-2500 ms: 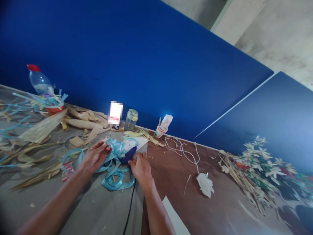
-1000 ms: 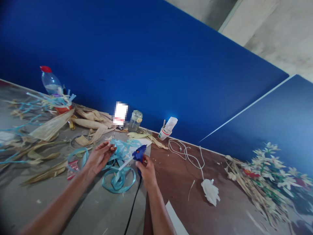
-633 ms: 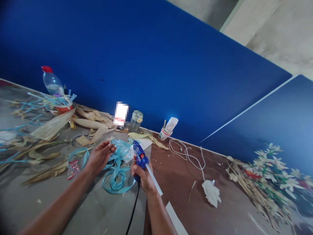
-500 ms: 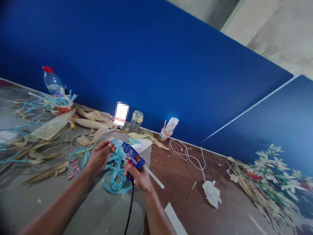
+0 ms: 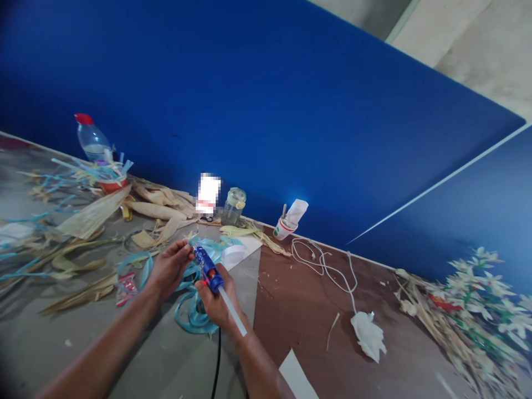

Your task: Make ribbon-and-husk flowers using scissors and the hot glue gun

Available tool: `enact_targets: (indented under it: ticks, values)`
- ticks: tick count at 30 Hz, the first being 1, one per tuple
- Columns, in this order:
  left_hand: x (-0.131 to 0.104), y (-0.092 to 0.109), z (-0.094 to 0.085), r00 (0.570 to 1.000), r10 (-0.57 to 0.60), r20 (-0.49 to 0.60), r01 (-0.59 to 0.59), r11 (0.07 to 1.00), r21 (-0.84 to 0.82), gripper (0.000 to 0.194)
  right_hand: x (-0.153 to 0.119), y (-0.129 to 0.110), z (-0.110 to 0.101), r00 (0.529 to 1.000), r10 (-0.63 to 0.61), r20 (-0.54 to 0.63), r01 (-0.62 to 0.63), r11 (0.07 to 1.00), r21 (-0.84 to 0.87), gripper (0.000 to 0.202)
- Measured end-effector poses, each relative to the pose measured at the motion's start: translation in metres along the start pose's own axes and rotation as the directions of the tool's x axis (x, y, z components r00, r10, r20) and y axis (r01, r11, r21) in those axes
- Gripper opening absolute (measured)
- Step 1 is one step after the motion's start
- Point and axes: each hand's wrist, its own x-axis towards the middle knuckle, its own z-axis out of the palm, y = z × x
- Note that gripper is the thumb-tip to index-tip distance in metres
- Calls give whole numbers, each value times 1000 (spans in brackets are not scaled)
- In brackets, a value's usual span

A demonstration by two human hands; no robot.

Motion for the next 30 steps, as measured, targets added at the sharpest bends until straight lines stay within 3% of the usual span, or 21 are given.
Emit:
enact_targets:
  ticks: [5, 17, 25, 30]
  values:
    - [0, -2, 0, 1000, -5, -23, 4, 1000, -15, 27, 3, 0, 2, 998, -56, 16, 57, 995, -75, 17]
    - [0, -4, 0, 999, -35, 17, 35, 999, -34, 27, 7, -2, 2, 997, -71, 33, 74, 994, -81, 17]
    - [-1, 1, 1, 999, -40, 19, 41, 997, -60, 27, 5, -8, -2, 987, -128, 97, 147, 966, -213, 22]
    - [-2, 1, 2, 999, -48, -12, 48, 997, -60, 29, 5, -5, 0, 983, -171, 66, 183, 946, -268, 21]
